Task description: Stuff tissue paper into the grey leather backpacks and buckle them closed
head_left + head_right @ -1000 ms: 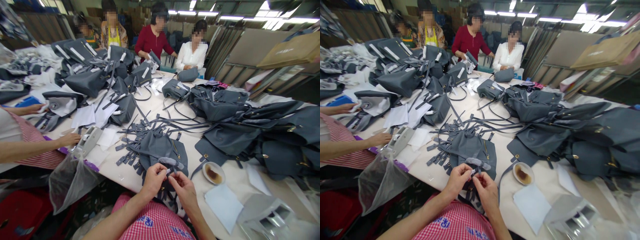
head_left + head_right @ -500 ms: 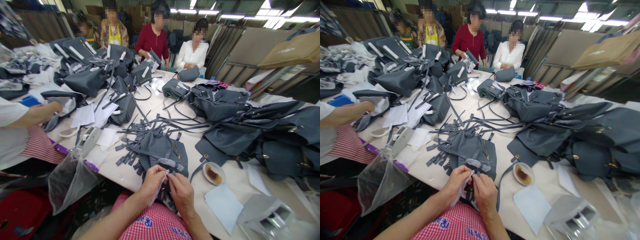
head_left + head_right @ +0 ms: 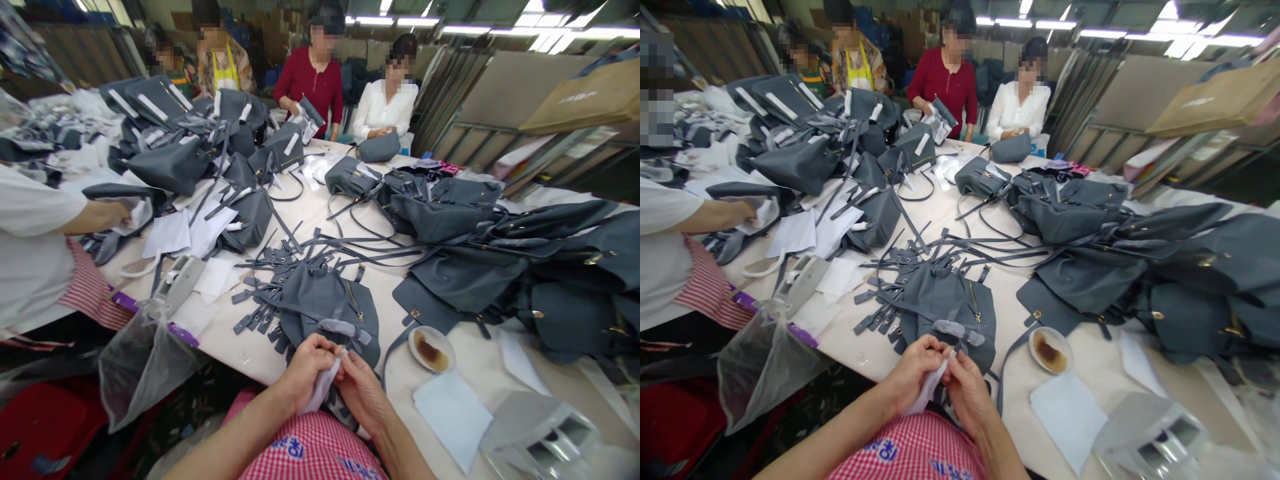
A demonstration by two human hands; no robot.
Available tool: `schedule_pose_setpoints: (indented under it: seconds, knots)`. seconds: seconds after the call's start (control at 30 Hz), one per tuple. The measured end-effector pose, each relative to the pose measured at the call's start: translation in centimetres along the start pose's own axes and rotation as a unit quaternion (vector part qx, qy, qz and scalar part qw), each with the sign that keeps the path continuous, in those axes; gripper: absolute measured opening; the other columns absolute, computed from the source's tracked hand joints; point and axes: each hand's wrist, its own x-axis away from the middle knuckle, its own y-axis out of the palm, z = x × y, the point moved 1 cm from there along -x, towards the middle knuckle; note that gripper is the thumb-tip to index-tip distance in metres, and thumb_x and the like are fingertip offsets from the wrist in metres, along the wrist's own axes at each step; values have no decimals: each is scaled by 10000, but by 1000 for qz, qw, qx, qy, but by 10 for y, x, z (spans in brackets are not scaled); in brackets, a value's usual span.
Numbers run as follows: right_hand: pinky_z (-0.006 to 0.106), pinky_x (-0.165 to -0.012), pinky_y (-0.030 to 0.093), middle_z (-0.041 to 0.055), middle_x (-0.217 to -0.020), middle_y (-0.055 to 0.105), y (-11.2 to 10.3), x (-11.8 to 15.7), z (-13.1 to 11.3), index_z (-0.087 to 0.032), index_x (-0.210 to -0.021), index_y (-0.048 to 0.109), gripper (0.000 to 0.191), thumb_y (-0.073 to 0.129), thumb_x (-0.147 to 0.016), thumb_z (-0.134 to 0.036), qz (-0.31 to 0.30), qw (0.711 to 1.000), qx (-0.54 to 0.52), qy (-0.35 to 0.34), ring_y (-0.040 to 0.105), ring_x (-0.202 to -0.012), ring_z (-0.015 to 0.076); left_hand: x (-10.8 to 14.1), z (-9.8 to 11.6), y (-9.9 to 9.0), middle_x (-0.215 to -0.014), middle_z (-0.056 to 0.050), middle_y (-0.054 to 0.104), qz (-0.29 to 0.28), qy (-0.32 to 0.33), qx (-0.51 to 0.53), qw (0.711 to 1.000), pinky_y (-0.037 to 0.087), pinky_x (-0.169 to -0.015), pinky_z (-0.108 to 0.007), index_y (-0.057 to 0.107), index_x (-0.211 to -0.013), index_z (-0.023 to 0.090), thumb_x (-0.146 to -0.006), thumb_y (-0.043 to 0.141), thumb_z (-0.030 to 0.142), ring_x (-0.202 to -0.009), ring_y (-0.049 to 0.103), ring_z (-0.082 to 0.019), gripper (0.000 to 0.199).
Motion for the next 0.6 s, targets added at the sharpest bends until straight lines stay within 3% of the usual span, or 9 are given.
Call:
schedule_pose_setpoints:
  seconds: [0.17, 0.27, 0.3, 0.37, 0.43, 0.53, 0.6]
  knots:
    - [216, -477, 362, -78, -493, 470, -6, -2, -1, -168, -867, 723, 378, 850, -607, -412, -22, 1000, 16, 12, 374, -444, 70, 0, 1, -6, -596, 31, 581, -11, -28, -151, 988, 402, -502, -225, 434, -790, 215, -625, 575, 216, -518, 567, -134, 217]
    - [253, -610, 462, 7, -670, 660, -8, -1, -7, -169, -874, 743, 330, 827, -649, -396, -26, 998, 55, -12, 556, -591, 121, 6, 13, -5, -664, 3, 591, 11, 57, -289, 956, 436, -618, -271, 502, -748, 209, -708, 557, 212, -633, 577, -158, 68]
    - [285, -704, 487, 47, -786, 710, -9, 1, -9, -167, -884, 749, 328, 815, -665, -402, -27, 997, 69, -17, 614, -708, 158, 8, 20, -4, -715, -10, 602, 36, 114, -356, 927, 441, -680, -289, 532, -763, 209, -750, 532, 206, -691, 579, -168, 13]
    - [357, -858, 484, 102, -978, 735, -13, 5, -12, -165, -928, 754, 378, 810, -665, -430, -23, 996, 84, -18, 646, -925, 229, 9, 35, -1, -870, -50, 625, 81, 238, -481, 840, 430, -813, -332, 584, -868, 209, -806, 449, 163, -850, 577, -200, 155]
    - [389, -902, 478, 119, -1083, 724, -21, 10, -13, -174, -984, 747, 445, 823, -640, -447, -5, 997, 80, -4, 642, -1016, 255, 5, 48, 3, -1052, -88, 617, 72, 318, -547, 771, 400, -926, -376, 592, -1040, 197, -793, 397, 100, -1010, 545, -226, 329]
    - [370, -847, 508, 118, -1148, 707, -43, 19, -9, -200, -1046, 725, 487, 801, -659, -486, 43, 995, 85, 22, 657, -1027, 253, -10, 60, 7, -1160, -96, 606, -37, 320, -601, 731, 373, -981, -391, 581, -1158, 189, -780, 397, 78, -1094, 511, -229, 435]
    - [368, -819, 523, 127, -1138, 711, -62, 24, -3, -201, -1050, 719, 539, 780, -648, -556, 71, 991, 105, 40, 664, -1033, 270, -18, 62, 11, -1072, -85, 637, -108, 289, -654, 691, 385, -938, -386, 631, -1063, 195, -826, 442, 143, -1029, 529, -229, 308]
